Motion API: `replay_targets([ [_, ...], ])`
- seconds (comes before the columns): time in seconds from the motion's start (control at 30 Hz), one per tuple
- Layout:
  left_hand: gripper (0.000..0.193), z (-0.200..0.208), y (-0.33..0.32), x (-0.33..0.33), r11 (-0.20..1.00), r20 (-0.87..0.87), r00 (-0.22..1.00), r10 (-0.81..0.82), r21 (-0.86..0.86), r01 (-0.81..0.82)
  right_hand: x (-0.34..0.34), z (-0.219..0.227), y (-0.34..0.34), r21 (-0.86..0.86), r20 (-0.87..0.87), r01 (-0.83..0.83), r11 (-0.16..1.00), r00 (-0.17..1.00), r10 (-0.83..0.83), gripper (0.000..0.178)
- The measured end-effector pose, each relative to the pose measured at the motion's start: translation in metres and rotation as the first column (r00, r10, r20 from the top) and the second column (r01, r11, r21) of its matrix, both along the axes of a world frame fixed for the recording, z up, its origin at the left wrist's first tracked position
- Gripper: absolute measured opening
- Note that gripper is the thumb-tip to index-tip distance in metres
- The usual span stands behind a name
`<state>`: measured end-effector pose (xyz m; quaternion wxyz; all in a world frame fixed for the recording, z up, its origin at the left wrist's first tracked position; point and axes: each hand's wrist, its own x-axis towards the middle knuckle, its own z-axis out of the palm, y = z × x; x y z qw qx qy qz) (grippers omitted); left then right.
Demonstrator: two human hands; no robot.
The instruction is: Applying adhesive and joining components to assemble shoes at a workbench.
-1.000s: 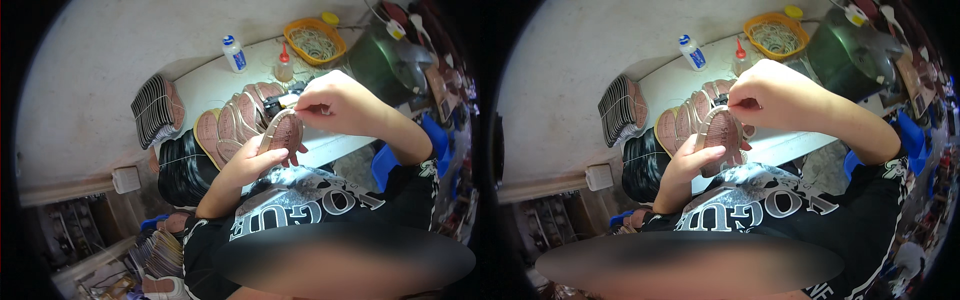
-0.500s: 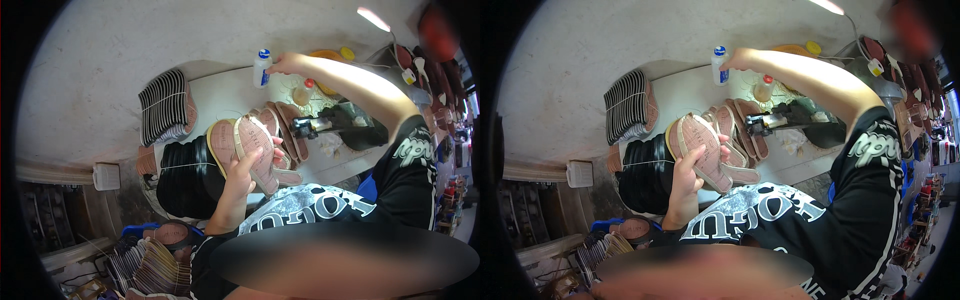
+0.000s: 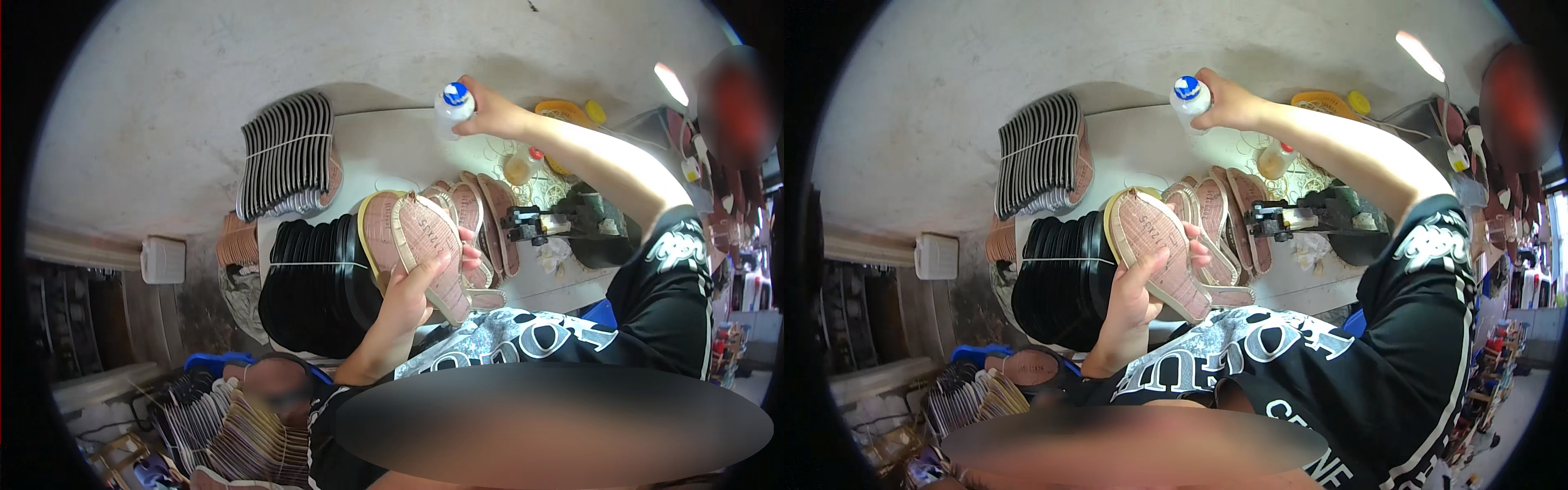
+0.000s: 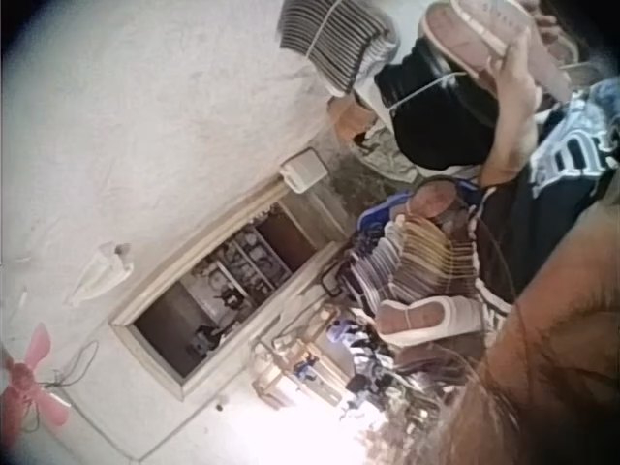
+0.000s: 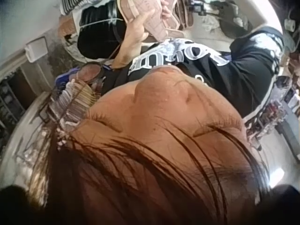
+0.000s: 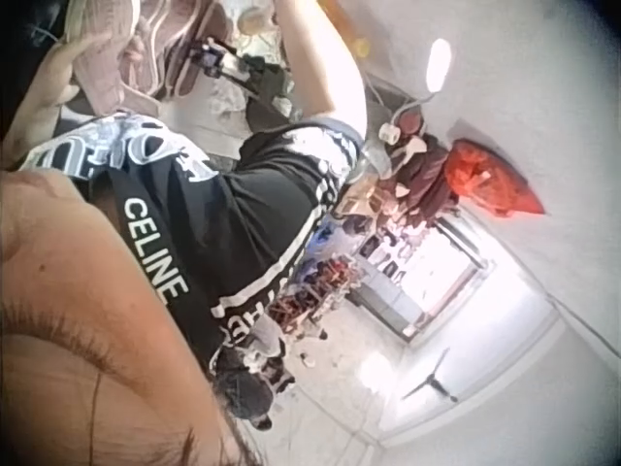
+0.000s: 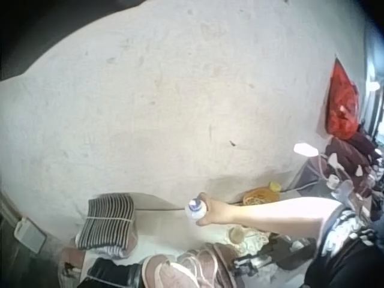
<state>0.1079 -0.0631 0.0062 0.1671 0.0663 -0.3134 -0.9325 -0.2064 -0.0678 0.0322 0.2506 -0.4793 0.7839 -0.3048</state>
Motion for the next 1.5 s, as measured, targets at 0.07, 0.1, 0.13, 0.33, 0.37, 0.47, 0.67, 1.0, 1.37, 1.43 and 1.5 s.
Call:
replay_targets([
  [0.07, 0.037, 0.002, 0.003, -0.002, 0.999, -0.015, 0.999, 0.033, 0.027, -0.033, 0.027, 0.034, 0.013, -0.098, -0.087, -0.231, 0.968, 0.971, 0.223, 0.067],
  [0.1, 0.038, 0.004, 0.005, -0.004, 0.998, -0.031, 0.999, 0.04, 0.046, -0.039, 0.035, 0.047, 0.02, -0.092, -0.085, -0.237, 0.967, 0.97, 0.23, 0.067],
  [0.13, 0.041, 0.007, 0.006, -0.005, 1.0, -0.022, 1.0, 0.02, -0.006, -0.02, 0.04, 0.061, 0.026, -0.07, -0.121, -0.292, 0.954, 0.952, 0.282, 0.065],
  [0.33, 0.036, 0.015, 0.02, -0.005, 1.0, -0.067, 0.998, -0.006, 0.008, 0.006, 0.077, 0.109, 0.048, 0.069, -0.516, -0.563, 0.824, 0.686, 0.512, 0.064],
  [0.37, 0.035, 0.017, 0.023, -0.005, 0.999, -0.066, 0.998, -0.016, 0.045, 0.019, 0.079, 0.112, 0.052, 0.067, -0.52, -0.559, 0.826, 0.687, 0.507, 0.064],
  [0.47, 0.035, 0.018, 0.028, -0.009, 0.998, -0.038, 0.999, -0.027, 0.052, 0.029, 0.092, 0.122, 0.062, 0.142, -0.601, -0.532, 0.834, 0.623, 0.5, 0.064],
  [0.67, 0.035, 0.021, 0.039, -0.013, 0.996, -0.035, 0.998, -0.055, 0.063, 0.057, 0.103, 0.131, 0.074, 0.142, -0.772, -0.487, 0.862, 0.491, 0.404, 0.059],
  [1.0, 0.034, 0.024, 0.045, -0.012, 0.997, -0.042, 0.996, -0.08, 0.004, 0.08, 0.108, 0.136, 0.078, 0.138, -0.828, -0.481, 0.866, 0.423, 0.367, 0.057],
  [1.37, 0.036, 0.029, 0.045, -0.013, 0.997, -0.032, 0.998, -0.059, 0.05, 0.061, 0.101, 0.132, 0.081, 0.136, -0.746, -0.42, 0.897, 0.553, 0.372, 0.06],
  [1.43, 0.036, 0.03, 0.043, -0.012, 0.994, -0.018, 0.996, -0.091, 0.064, 0.092, 0.101, 0.13, 0.081, 0.142, -0.686, -0.387, 0.911, 0.625, 0.373, 0.057],
  [1.5, 0.037, 0.029, 0.042, -0.014, 0.989, -0.024, 0.995, -0.1, 0.103, 0.102, 0.096, 0.121, 0.08, 0.115, -0.655, -0.377, 0.919, 0.667, 0.355, 0.056],
])
